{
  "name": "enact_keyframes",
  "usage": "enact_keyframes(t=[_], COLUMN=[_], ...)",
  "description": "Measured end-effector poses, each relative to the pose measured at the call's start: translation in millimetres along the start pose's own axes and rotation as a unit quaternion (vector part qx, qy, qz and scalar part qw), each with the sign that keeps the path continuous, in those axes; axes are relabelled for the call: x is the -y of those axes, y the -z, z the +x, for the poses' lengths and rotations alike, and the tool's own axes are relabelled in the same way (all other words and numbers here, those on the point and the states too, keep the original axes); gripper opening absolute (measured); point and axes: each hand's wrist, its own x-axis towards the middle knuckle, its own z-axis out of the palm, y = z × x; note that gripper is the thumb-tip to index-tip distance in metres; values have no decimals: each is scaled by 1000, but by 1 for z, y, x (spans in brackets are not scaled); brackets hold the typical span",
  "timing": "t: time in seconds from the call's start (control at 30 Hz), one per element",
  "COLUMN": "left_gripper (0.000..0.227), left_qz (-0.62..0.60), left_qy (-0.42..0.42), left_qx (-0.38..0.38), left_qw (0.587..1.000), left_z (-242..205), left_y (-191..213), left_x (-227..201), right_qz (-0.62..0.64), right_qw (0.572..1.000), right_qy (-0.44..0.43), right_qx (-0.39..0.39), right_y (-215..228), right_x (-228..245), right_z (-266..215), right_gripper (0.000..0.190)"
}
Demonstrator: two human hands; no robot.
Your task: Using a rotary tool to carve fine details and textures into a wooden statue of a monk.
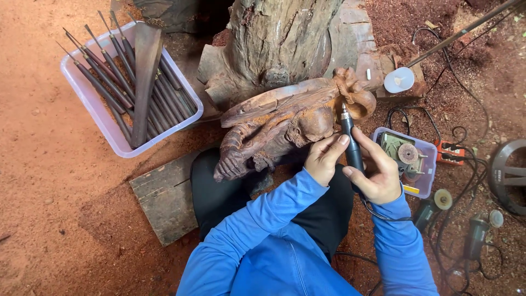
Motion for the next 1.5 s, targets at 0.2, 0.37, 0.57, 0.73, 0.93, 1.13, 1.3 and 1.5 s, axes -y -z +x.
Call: enact_keyframes(t=[0.2, 0.37, 0.57, 0.73, 0.93, 1.13, 1.3, 1.5], left_gripper=[19, 19, 19, 18, 16, 16, 17, 16], left_qz=[16, 7, 2, -1, -15, -17, -1, -3], left_qy=[-20, -39, -43, -39, -34, -37, -36, -15], left_qx=[-11, -6, -21, -25, -16, -18, -26, -33], left_qw=[1000, 999, 999, 999, 999, 999, 999, 999], left_z=[-2, -4, -8, -7, -8, -9, -8, -6], left_y=[5, 0, -1, -2, -9, -10, -4, -2], left_x=[7, 0, 1, 1, -8, -7, 1, 10], right_qz=[0, 1, -1, -15, -18, -38, -28, -32], right_qw=[1000, 1000, 1000, 1000, 999, 999, 999, 999], right_qy=[-9, -8, -16, -25, -31, -24, -39, -41], right_qx=[6, -2, 4, 0, -10, -16, -3, -2], right_y=[-3, -4, -5, -4, -2, -3, -2, -1], right_x=[4, 11, 15, 17, 20, 23, 18, 18], right_z=[2, 2, 4, 3, 2, 3, 1, 0], right_gripper=[76, 77, 76, 76, 78, 78, 78, 77])
